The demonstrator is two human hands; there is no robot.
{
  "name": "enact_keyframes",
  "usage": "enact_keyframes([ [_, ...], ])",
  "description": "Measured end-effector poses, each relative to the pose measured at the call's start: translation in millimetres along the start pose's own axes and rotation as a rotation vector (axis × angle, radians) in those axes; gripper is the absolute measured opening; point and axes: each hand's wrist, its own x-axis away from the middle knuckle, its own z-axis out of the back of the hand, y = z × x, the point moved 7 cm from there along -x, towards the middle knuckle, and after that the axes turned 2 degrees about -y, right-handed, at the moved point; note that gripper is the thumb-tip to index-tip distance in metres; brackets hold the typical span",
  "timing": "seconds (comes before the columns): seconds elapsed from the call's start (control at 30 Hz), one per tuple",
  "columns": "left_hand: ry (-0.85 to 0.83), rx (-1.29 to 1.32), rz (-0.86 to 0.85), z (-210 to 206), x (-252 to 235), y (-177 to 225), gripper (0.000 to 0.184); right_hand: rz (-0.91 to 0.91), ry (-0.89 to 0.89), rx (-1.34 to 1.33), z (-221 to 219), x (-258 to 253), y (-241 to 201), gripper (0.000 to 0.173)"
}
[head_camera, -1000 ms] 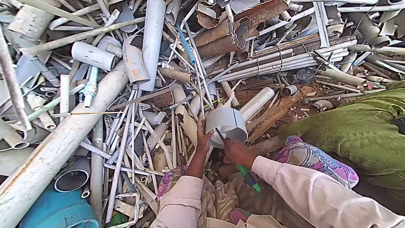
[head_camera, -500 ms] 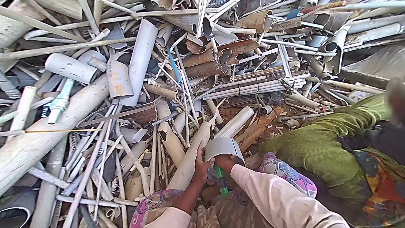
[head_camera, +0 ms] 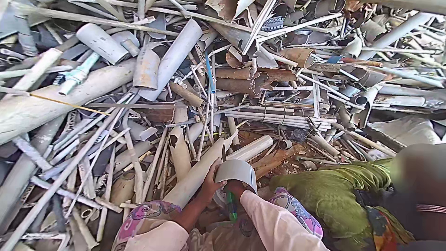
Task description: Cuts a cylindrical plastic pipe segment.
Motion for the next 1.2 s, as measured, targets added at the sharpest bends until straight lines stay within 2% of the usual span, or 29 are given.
enact_keyframes([
  [0.27, -0.042, 0.005, -0.034, 10.4, -7.3, -1.2, 0.113, 0.044, 0.115, -0.064, -2.9, -15.8, 3.7, 0.042],
  [0.37, 0.023, 0.09, 0.014, 16.6, -12.1, -7.8, 0.11, 0.047, 0.178, -0.189, 3.7, -20.9, 4.1, 0.033],
  [0.43, 0.098, 0.165, 0.046, 23.3, -16.3, -10.8, 0.107, 0.007, 0.141, -0.265, 5.7, -21.4, 3.9, 0.029],
  [0.6, 0.183, 0.228, 0.095, 39.0, -23.0, -14.8, 0.106, -0.073, 0.079, -0.249, 7.2, -24.6, 3.8, 0.024],
  [0.83, 0.083, 0.193, -0.007, 31.5, -23.5, -6.0, 0.11, -0.028, 0.141, -0.313, 9.8, -21.9, 5.0, 0.034],
  [1.03, 0.057, 0.174, -0.04, 31.4, -21.4, -2.7, 0.114, 0.045, 0.149, -0.387, 6.2, -25.3, 4.0, 0.039],
  [1.2, 0.041, 0.16, -0.05, 29.6, -20.9, 1.0, 0.115, 0.035, 0.177, -0.432, 7.2, -23.7, 4.6, 0.042],
])
